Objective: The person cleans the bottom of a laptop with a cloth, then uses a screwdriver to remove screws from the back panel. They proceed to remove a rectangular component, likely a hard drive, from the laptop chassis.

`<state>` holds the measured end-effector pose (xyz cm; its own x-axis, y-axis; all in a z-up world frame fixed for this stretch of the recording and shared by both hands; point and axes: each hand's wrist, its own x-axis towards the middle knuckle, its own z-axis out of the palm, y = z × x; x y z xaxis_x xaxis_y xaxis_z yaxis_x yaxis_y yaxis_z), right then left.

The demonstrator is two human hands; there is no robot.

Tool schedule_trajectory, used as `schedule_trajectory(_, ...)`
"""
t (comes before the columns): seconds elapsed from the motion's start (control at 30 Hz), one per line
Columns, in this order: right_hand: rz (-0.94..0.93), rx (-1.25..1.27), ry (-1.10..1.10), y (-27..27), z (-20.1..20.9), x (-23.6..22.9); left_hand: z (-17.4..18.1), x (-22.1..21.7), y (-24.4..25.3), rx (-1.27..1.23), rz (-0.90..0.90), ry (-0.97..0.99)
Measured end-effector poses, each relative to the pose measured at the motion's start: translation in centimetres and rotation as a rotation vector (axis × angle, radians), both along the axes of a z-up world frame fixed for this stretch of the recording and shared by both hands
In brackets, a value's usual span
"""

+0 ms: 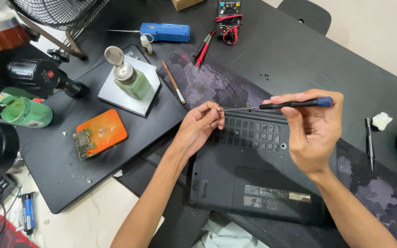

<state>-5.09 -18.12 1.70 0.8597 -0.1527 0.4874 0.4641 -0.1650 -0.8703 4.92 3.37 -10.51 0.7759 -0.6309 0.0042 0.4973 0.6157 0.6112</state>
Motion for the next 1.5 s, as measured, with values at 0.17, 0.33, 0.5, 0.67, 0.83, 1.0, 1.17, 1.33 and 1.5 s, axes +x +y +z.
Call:
schedule_trajectory(0.17,-0.080,-0.029,-0.009,-0.5,-0.9,0.2,0.7,-0.3,-0.4,0.131,0.030,-0.041)
schedule_trajectory(0.33,-0.057,0.031,-0.035,-1.1,-1.1,0.1,0.7,-0.5,-0.3,0.129,0.041,-0.065)
schedule_trajectory(0.5,0.017,-0.024,-0.014,-1.4,1.0,1.0,2.3,-0.6,-0.6,0.180,0.037,-0.106)
schedule_trajectory(0.67,-0.008,-0.198,-0.112,-3.5,0.3,2.1,2.8,-1.0,-1.0,0.236,0.038,-0.138)
schedule_trajectory(0.83,0.036,-0.281,-0.086,-4.4,-1.0,3.0,2.5,-1.3,-1.4,0.320,0.078,-0.215)
schedule_trajectory(1.0,0.071,-0.254,-0.089,-4.3,-2.2,3.8,3.2,-1.5,-1.5,0.349,0.085,-0.239)
schedule_trajectory(1.17,0.092,-0.185,-0.073,-4.0,-3.4,4.9,3.6,-1.7,-1.5,0.372,0.084,-0.263)
schedule_trajectory(1.33,-0.097,-0.330,-0.175,-2.0,1.5,5.6,3.0,-1.7,-1.6,0.377,0.093,-0.270)
schedule_trajectory(1.5,-0.118,-0.160,0.079,-3.4,-0.9,6.1,3.1,-1.7,-1.8,0.397,0.089,-0.289)
